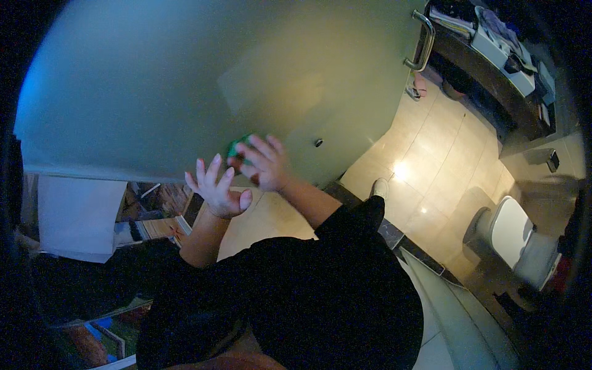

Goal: The person wipes the interior walls of a shower stall using a green cloth. They systematically clean the upper and lower sections of the frosted glass panels and tiled walls.

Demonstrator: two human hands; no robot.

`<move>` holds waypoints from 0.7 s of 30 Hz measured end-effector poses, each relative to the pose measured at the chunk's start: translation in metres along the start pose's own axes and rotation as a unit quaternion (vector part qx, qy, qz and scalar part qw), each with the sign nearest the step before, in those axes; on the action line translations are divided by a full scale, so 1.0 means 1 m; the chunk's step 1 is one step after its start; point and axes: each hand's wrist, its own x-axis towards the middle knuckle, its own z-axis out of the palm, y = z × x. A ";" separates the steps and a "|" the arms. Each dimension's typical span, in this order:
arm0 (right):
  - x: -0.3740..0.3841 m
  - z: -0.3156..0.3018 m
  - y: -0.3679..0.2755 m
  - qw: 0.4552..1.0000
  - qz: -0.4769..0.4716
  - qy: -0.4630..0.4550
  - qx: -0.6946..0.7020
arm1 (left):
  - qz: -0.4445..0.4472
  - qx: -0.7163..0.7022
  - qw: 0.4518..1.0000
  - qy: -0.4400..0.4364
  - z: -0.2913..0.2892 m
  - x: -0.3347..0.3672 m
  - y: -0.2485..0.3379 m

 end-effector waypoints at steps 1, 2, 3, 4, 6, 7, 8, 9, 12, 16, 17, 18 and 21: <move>-0.013 0.000 0.016 0.995 0.096 0.004 -0.029 | 0.005 0.017 1.000 -0.007 0.003 0.006 -0.001; -0.025 -0.002 0.027 0.980 0.194 0.007 -0.054 | 0.005 0.044 0.999 -0.018 0.004 0.011 0.000; -0.030 -0.004 0.038 0.945 0.320 0.068 -0.025 | 0.002 0.061 0.998 -0.034 0.002 0.013 0.003; -0.030 -0.003 0.049 0.891 0.436 0.129 0.004 | 0.000 0.078 0.996 -0.047 0.001 0.017 0.005; -0.021 0.001 0.065 0.840 0.520 0.153 -0.014 | -0.007 0.086 0.994 -0.060 0.001 0.019 0.005; -0.015 0.000 0.067 0.812 0.560 0.164 -0.023 | -0.012 0.077 0.995 -0.061 0.002 0.017 0.005; -0.009 0.001 0.060 0.830 0.535 0.158 -0.011 | -0.017 0.067 0.996 -0.061 0.003 0.015 0.004; 0.027 -0.005 0.037 0.846 0.512 0.148 0.003 | -0.018 0.050 0.998 -0.045 0.004 0.013 0.003; 0.058 -0.008 -0.009 0.936 0.345 0.071 0.027 | -0.014 0.009 1.000 -0.001 0.012 0.009 0.001; 0.031 -0.012 0.021 0.999 0.034 -0.018 -0.026 | -0.001 0.018 1.000 -0.001 0.012 0.009 -0.003; 0.016 -0.009 0.036 0.995 0.094 0.014 -0.006 | 0.000 0.023 1.000 -0.009 0.010 0.010 -0.004; -0.001 -0.006 0.050 0.987 0.153 0.044 0.013 | -0.001 0.034 0.999 -0.019 0.009 0.010 -0.003; -0.016 -0.004 0.081 0.876 0.466 0.123 -0.009 | -0.008 0.059 0.997 -0.043 0.007 0.013 -0.002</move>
